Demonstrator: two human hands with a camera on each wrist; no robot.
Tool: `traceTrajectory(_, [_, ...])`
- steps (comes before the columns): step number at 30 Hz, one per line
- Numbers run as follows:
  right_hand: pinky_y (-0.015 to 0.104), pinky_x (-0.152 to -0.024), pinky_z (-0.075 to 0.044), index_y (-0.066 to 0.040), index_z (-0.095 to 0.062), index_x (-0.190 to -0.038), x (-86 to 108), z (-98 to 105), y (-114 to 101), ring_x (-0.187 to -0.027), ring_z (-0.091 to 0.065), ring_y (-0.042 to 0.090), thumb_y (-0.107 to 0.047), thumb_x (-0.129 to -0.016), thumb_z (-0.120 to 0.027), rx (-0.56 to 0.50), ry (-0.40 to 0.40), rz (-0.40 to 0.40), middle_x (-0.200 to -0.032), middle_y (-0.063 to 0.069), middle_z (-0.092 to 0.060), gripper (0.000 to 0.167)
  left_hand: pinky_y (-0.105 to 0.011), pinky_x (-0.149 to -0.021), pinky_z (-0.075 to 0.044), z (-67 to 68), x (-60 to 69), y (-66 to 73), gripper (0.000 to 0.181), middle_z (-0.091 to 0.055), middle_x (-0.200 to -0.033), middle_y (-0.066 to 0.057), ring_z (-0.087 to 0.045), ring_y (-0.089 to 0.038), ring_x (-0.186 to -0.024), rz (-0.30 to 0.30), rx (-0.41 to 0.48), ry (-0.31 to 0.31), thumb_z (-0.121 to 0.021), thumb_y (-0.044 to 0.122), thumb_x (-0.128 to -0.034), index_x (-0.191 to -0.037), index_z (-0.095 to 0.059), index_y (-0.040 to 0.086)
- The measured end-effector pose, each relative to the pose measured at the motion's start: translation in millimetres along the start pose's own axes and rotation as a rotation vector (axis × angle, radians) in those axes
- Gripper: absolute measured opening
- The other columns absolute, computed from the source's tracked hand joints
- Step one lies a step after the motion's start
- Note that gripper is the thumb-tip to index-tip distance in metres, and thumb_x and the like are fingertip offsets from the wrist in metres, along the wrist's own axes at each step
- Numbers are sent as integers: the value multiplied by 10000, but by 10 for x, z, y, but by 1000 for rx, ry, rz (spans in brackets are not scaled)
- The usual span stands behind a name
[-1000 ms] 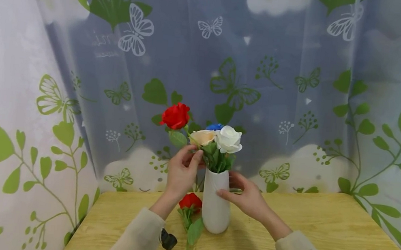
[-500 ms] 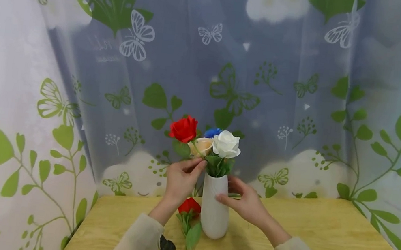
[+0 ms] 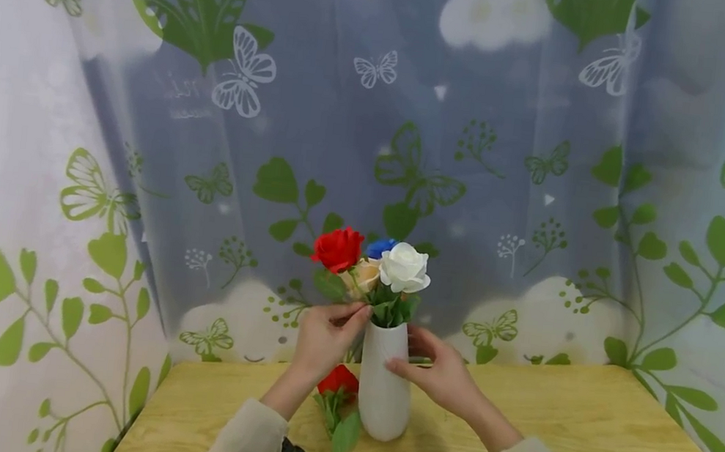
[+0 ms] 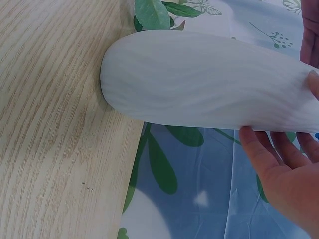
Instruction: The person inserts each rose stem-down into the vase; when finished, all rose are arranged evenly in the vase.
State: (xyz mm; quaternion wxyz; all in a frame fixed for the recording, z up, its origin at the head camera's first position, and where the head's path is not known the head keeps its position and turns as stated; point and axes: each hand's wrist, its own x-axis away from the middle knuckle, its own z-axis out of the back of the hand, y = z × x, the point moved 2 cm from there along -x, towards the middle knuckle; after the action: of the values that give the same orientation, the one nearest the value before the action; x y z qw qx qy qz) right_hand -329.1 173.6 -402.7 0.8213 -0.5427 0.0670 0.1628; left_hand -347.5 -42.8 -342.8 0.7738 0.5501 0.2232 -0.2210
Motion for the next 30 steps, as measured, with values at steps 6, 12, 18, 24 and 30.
traceTrajectory(6, [453,-980,-618,-148,-511,-1552,-17,-5,-8,-1243,-672,309,-378,-933,-823,11,9,-3,-1412,116,-670,730,-224,-682,-638,69,-27,24,221,-822,-967,-121,-797,-291,-809,-33,15,101,-804,229,-960,-1088,-839,52])
traceTrajectory(12, [433,-966,-623,-157,-526,-1539,0,-7,-2,-1223,-683,291,-377,-926,-830,12,24,-9,-1395,96,-680,719,-207,-649,-622,24,-37,71,199,-823,-921,-111,-787,-287,-758,-62,31,178,-849,222,-917,-1025,-853,55])
traceTrajectory(18, [451,-955,-627,-113,-505,-1554,17,-5,-1,-1232,-674,323,-358,-935,-823,-10,26,-19,-1410,145,-665,738,-198,-580,-581,-25,-77,114,176,-817,-877,-129,-752,-177,-692,-63,55,200,-834,188,-928,-1005,-850,30])
traceTrajectory(24, [460,-965,-623,-125,-488,-1567,21,-12,-14,-1252,-661,341,-376,-933,-822,-14,17,-30,-1430,141,-653,759,-187,-629,-606,-30,-72,128,132,-810,-882,-167,-781,-227,-736,-16,110,179,-824,139,-925,-966,-850,16])
traceTrajectory(30, [449,-962,-624,-124,-483,-1570,14,-10,-3,-1250,-663,338,-377,-939,-816,0,14,-24,-1430,146,-651,757,-174,-502,-509,-40,-80,148,113,-803,-863,-183,-685,-176,-554,-17,101,142,-819,127,-922,-934,-853,20])
